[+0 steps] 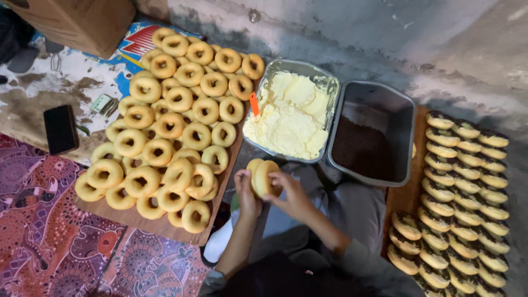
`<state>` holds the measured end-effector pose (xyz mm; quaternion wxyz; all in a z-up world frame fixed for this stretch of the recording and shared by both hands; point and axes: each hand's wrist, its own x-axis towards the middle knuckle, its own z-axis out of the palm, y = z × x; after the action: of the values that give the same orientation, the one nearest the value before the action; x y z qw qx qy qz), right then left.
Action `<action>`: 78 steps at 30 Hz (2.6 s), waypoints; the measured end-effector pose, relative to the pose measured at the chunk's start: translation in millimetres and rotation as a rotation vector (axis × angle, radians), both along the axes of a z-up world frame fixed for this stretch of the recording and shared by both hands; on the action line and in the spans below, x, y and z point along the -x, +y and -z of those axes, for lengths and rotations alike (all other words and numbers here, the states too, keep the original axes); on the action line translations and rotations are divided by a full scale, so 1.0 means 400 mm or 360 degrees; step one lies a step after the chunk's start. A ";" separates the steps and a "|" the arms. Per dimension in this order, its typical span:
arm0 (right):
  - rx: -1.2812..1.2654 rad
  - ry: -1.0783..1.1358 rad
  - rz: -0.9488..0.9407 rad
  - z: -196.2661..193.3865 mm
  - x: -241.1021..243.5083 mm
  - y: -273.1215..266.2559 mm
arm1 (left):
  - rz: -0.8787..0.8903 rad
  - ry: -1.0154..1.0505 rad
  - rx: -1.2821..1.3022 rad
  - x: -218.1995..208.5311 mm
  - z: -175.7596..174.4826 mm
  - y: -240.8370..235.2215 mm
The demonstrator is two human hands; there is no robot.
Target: The person sits on the floor and repeatedly picks up plain donuts, dips them into a yellow cream, then into a dark granular topping, and places them on a wooden board. The process is repeated for multiple donuts throughout the clip.
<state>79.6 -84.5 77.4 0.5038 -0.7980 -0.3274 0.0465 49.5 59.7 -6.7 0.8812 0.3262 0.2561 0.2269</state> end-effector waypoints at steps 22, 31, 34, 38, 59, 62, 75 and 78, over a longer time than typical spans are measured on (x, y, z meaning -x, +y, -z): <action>0.0635 -0.0673 0.0434 0.087 -0.330 0.005 | 0.0450 -0.0383 0.0837 -0.050 0.132 0.038; 0.0360 -0.0563 -0.0157 0.107 -0.145 0.053 | 0.0465 -0.0267 0.0657 -0.042 0.086 0.017; 0.0441 -0.0594 0.0167 0.096 -0.231 0.027 | 0.0465 -0.0163 0.0712 -0.025 0.084 0.008; 0.0520 -0.0563 0.0369 0.078 -0.302 0.000 | 0.0572 -0.0290 0.0778 -0.002 0.048 0.001; 0.0636 -0.0231 -0.0045 0.110 -0.182 -0.348 | 0.0799 -0.0194 0.0791 -0.059 0.014 -0.161; -0.0608 0.0729 0.0474 0.232 -0.374 -0.518 | 0.0837 -0.0174 0.0920 -0.037 0.067 -0.220; 0.1130 -0.0183 0.0885 0.222 -0.440 -0.580 | 0.0859 -0.0084 0.0577 -0.027 0.195 -0.292; 0.0006 0.0765 0.1227 0.185 -0.408 -0.641 | 0.0853 -0.0154 0.0543 -0.021 0.213 -0.291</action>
<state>242.6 -341.1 3.2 0.5445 -0.8292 0.1199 0.0399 57.9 -56.7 -91.9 0.9627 0.2185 0.1532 -0.0441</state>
